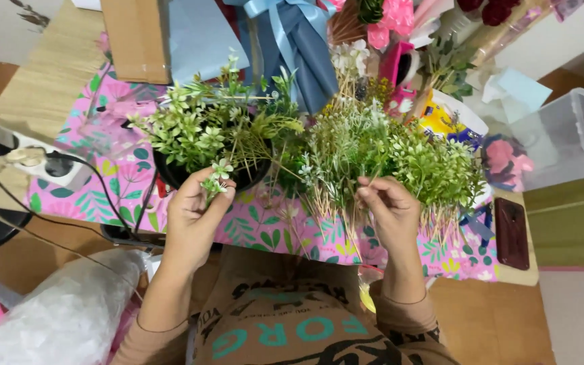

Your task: Arranging small artificial flower stems and greenery into a black pot on a decorated table.

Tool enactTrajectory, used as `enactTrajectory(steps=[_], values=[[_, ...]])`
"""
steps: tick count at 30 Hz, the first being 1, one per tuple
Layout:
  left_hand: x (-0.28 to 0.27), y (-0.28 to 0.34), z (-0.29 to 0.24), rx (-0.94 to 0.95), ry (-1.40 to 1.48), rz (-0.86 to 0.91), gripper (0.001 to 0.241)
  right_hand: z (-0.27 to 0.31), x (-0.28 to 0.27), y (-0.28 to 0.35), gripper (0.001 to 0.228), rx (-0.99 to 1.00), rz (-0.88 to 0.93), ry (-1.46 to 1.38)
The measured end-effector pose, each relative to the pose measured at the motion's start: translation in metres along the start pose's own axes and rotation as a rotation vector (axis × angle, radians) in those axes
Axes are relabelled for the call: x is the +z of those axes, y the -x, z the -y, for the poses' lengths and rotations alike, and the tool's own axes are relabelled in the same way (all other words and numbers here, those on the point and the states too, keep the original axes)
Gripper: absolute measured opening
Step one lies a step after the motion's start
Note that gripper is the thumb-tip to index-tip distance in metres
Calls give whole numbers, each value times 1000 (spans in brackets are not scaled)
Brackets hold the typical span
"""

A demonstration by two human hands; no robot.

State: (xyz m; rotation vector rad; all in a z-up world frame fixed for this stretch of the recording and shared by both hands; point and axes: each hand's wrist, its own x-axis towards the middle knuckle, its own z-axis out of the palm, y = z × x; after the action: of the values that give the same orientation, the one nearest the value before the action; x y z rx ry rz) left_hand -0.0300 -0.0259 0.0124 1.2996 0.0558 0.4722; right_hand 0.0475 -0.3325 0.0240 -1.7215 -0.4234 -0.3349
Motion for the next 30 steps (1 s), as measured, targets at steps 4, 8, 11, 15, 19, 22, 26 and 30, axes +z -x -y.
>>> enactTrajectory(steps=[4,8,11,15,19,22,26,30], values=[[8,5,-9,-56,-44,24,28,-12,18,24,23,103,26,259],[9,9,-5,-97,-86,55,25,-45,27,39,32,276,89,393],[14,13,-3,-108,-80,50,24,-50,31,42,30,273,107,464],[15,19,2,-104,-9,104,40,-50,33,43,28,261,103,493],[4,26,28,-161,43,142,52,-56,32,44,27,268,101,507],[5,25,31,-172,34,159,53,-48,36,44,31,292,125,541],[27,20,16,-187,223,176,52,-42,41,39,33,261,166,604],[40,21,34,-225,387,141,52,-33,29,31,33,179,170,620]])
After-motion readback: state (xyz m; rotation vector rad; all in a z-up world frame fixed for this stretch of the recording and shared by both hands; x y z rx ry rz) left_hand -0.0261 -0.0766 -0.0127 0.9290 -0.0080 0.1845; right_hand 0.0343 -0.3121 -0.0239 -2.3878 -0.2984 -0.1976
